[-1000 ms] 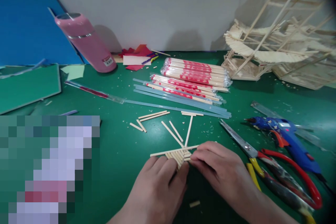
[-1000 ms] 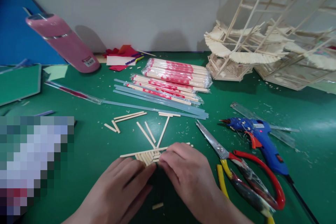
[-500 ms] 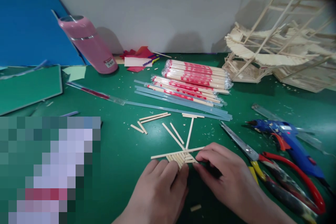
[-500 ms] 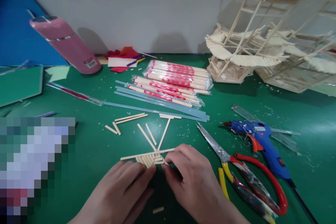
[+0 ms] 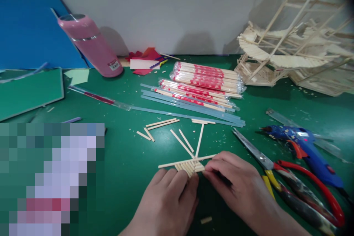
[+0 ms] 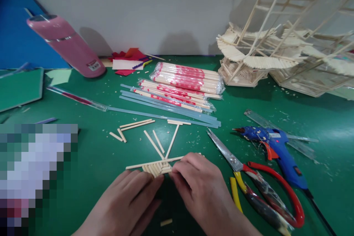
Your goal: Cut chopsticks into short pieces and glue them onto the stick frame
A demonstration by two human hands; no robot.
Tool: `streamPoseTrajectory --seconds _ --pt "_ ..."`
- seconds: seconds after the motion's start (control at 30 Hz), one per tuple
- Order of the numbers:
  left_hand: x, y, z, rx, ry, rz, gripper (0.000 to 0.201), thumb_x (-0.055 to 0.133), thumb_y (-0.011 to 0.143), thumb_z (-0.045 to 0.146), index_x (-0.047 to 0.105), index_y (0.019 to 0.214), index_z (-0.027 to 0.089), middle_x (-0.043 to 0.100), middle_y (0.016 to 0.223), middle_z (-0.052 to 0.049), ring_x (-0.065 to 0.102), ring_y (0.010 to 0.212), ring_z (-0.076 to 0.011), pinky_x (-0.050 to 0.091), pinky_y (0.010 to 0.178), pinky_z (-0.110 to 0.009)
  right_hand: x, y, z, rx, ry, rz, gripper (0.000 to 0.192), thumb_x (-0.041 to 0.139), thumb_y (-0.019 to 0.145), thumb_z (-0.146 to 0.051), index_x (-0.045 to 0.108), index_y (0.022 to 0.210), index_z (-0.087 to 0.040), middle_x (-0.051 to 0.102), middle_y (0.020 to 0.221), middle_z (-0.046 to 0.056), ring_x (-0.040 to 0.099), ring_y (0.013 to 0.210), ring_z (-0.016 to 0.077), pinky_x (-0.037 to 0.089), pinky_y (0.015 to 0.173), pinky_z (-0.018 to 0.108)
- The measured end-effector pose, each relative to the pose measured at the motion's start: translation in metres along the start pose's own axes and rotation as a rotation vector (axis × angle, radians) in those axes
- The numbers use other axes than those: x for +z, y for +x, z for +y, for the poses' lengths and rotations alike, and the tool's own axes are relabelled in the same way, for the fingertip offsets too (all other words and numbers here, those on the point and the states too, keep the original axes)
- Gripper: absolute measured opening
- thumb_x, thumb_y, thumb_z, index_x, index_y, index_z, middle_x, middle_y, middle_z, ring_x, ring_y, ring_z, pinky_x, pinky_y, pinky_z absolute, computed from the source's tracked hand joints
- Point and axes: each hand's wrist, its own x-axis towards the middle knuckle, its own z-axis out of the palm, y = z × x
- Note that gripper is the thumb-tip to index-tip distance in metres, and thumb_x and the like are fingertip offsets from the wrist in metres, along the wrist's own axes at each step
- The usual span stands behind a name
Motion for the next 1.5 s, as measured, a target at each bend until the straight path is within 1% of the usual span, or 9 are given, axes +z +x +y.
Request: streamPoseTrajectory --seconds 0.23,0.43,0.63,0.73,1.1,1.27,1.37,1.47,1.5 --pt "0.001 0.003 0.003 0.004 0.048 0.070 0.029 0.031 0.085 0.015 0.059 0.076 0.018 0.050 0.059 -0.002 0.046 0.051 -0.0144 0.038 0.046 -0.026 0.002 0.001 -0.001 0.008 0.009 0.007 0.016 0.043 0.087 -0.023 0.059 0.084 -0.023 0.057 0.078 0.001 0.053 0.071 0.0135 0.042 0.064 0.026" --pt "0.000 0.004 0.001 -0.001 0.037 0.055 0.030 0.031 0.084 0.015 0.059 0.075 0.018 0.052 0.060 -0.002 0.047 0.051 -0.0141 0.038 0.047 -0.026 0.001 0.000 -0.001 0.007 0.008 -0.009 0.017 0.042 0.087 -0.023 0.059 0.085 -0.023 0.057 0.079 0.001 0.053 0.072 0.0136 0.041 0.064 0.026" --pt "-0.016 0.011 -0.002 -0.021 -0.021 -0.040 0.025 0.035 0.084 0.017 0.057 0.074 0.018 0.055 0.060 -0.001 0.050 0.054 -0.0142 0.039 0.050 -0.026 -0.001 0.004 -0.003 0.013 0.029 -0.008 0.017 0.042 0.087 -0.024 0.058 0.080 -0.022 0.056 0.077 0.000 0.050 0.071 0.0130 0.039 0.063 0.026" --pt "-0.024 0.022 0.000 -0.047 0.016 -0.151 0.023 0.036 0.084 0.012 0.057 0.073 0.018 0.057 0.063 -0.001 0.050 0.054 -0.0145 0.037 0.050 -0.027 -0.001 0.003 -0.003 0.002 0.020 -0.007 0.017 0.042 0.087 -0.024 0.056 0.079 -0.022 0.055 0.076 0.000 0.050 0.072 0.0135 0.038 0.063 0.026" --pt "-0.016 0.041 0.012 0.199 0.360 -0.178 0.024 0.037 0.078 0.003 0.058 0.074 0.014 0.055 0.065 -0.004 0.049 0.057 -0.0196 0.037 0.055 -0.034 -0.001 0.002 -0.004 -0.053 0.009 0.055 0.013 0.046 0.084 -0.021 0.058 0.079 -0.020 0.056 0.075 0.002 0.051 0.072 0.0142 0.040 0.065 0.027" --pt "-0.017 0.042 0.015 0.239 0.425 -0.200 0.024 0.037 0.077 0.003 0.058 0.070 0.013 0.055 0.064 -0.006 0.048 0.058 -0.0206 0.038 0.056 -0.035 -0.023 -0.006 -0.009 -0.069 0.022 0.157 0.013 0.046 0.084 -0.021 0.059 0.085 -0.021 0.058 0.081 0.002 0.053 0.075 0.0139 0.043 0.067 0.027" --pt "-0.018 0.036 0.014 0.215 0.393 -0.152 0.028 0.033 0.080 0.005 0.060 0.081 0.013 0.056 0.068 -0.007 0.048 0.060 -0.0204 0.038 0.057 -0.036 -0.051 -0.022 0.009 0.064 -0.040 0.387 0.012 0.051 0.081 -0.025 0.059 0.090 -0.023 0.060 0.082 0.002 0.056 0.071 0.0137 0.045 0.063 0.026" --pt "-0.019 0.026 0.013 0.157 0.286 -0.102 0.028 0.031 0.085 0.010 0.059 0.086 0.014 0.057 0.074 -0.007 0.049 0.065 -0.0191 0.040 0.061 -0.036 -0.080 -0.046 0.042 0.375 -0.183 0.631 0.016 0.056 0.076 -0.032 0.058 0.089 -0.023 0.061 0.075 0.003 0.056 0.060 0.0141 0.046 0.053 0.027" --pt "-0.020 0.021 0.013 0.137 0.234 -0.099 0.027 0.032 0.085 0.011 0.059 0.086 0.014 0.058 0.076 -0.007 0.050 0.068 -0.0190 0.041 0.063 -0.036 -0.088 -0.055 0.055 0.509 -0.217 0.644 0.017 0.057 0.076 -0.030 0.057 0.090 -0.021 0.062 0.080 0.006 0.058 0.064 0.0156 0.046 0.052 0.027"
